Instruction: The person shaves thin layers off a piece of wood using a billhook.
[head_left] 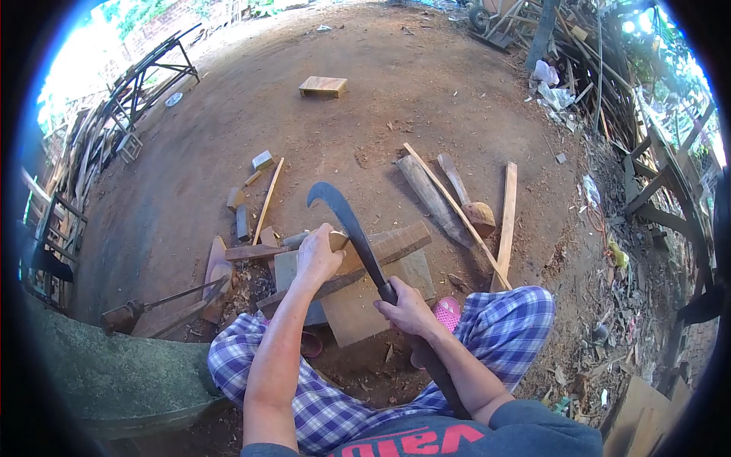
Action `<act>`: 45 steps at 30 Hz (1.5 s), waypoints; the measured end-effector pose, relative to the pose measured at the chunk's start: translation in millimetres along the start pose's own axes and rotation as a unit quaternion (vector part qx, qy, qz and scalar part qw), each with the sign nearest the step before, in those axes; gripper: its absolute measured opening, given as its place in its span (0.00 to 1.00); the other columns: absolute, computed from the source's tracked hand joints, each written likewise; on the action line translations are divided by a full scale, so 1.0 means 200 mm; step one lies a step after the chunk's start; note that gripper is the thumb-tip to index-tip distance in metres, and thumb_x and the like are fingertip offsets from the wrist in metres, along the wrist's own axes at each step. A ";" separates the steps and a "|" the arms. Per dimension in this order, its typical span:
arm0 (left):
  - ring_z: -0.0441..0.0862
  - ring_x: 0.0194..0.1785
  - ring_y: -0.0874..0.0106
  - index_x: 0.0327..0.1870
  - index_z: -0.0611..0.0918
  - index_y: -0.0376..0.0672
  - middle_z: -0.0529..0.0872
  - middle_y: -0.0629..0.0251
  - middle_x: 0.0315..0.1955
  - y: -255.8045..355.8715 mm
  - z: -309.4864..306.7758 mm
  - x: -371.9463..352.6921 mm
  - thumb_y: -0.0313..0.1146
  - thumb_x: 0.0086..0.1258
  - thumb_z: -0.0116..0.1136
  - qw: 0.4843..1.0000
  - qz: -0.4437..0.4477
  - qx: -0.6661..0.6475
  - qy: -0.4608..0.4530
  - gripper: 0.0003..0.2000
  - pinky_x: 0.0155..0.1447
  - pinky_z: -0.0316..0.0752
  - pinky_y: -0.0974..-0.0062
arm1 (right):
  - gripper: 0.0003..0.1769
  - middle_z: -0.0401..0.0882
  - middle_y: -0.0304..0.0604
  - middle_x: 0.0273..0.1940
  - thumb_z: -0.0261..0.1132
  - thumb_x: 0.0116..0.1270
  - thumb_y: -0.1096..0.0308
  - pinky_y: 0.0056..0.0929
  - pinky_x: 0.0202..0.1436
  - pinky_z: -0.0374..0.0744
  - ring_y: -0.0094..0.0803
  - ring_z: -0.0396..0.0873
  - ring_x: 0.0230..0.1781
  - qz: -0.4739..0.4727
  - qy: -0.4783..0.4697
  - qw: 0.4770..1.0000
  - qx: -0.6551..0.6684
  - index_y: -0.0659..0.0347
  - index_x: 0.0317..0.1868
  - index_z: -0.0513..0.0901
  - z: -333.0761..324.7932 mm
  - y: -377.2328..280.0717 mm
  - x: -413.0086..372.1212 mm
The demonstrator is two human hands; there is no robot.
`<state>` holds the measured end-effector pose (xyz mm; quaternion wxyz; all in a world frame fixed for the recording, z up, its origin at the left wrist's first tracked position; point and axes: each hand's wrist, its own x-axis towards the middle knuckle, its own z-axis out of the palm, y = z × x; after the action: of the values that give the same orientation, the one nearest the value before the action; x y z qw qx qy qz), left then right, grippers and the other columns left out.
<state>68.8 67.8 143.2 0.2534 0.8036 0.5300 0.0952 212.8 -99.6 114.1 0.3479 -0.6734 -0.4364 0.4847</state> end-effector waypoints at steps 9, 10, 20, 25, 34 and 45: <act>0.79 0.57 0.49 0.51 0.76 0.39 0.83 0.48 0.48 -0.01 0.01 0.01 0.32 0.56 0.71 1.000 0.003 -0.003 0.007 0.22 0.59 0.73 0.56 | 0.17 0.80 0.51 0.26 0.66 0.63 0.64 0.37 0.26 0.79 0.37 0.82 0.22 -0.003 0.001 1.000 0.004 0.66 0.44 0.71 0.00 0.00 0.00; 0.79 0.57 0.49 0.51 0.76 0.40 0.83 0.48 0.48 -0.01 0.01 0.00 0.32 0.56 0.71 1.000 -0.001 0.000 0.007 0.22 0.59 0.73 0.56 | 0.17 0.80 0.51 0.26 0.66 0.63 0.64 0.37 0.26 0.79 0.37 0.82 0.22 -0.005 0.001 1.000 0.006 0.66 0.44 0.71 0.00 0.00 0.00; 0.78 0.57 0.50 0.53 0.76 0.41 0.83 0.49 0.50 -0.01 0.01 0.00 0.32 0.56 0.71 1.000 -0.005 -0.001 -0.002 0.23 0.59 0.73 0.56 | 0.17 0.80 0.52 0.26 0.66 0.63 0.64 0.39 0.26 0.78 0.39 0.82 0.22 -0.005 -0.001 1.000 0.001 0.66 0.44 0.70 0.00 0.01 0.00; 0.78 0.58 0.50 0.53 0.76 0.41 0.83 0.48 0.50 -0.01 0.01 0.00 0.32 0.56 0.71 1.000 -0.013 -0.002 -0.004 0.23 0.59 0.73 0.56 | 0.17 0.80 0.51 0.26 0.66 0.64 0.64 0.39 0.26 0.78 0.38 0.82 0.22 -0.006 -0.001 1.000 0.002 0.66 0.44 0.70 0.00 0.01 0.01; 0.78 0.58 0.49 0.53 0.75 0.40 0.83 0.48 0.49 -0.02 0.02 0.01 0.32 0.56 0.71 1.000 0.002 -0.005 0.005 0.23 0.59 0.73 0.55 | 0.17 0.79 0.50 0.26 0.66 0.63 0.64 0.37 0.25 0.79 0.37 0.82 0.21 0.000 -0.001 1.000 0.007 0.65 0.44 0.71 -0.01 -0.01 0.00; 0.79 0.56 0.49 0.50 0.75 0.40 0.83 0.49 0.48 -0.02 0.02 0.00 0.31 0.56 0.71 1.000 0.015 -0.014 0.007 0.22 0.58 0.73 0.56 | 0.17 0.80 0.51 0.26 0.66 0.63 0.64 0.38 0.26 0.79 0.39 0.82 0.22 -0.008 0.002 1.000 -0.003 0.66 0.44 0.71 0.00 0.01 0.01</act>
<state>67.4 68.8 137.9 0.2592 0.8069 0.5188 0.1122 213.7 -99.1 111.0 0.3508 -0.6715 -0.4429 0.4795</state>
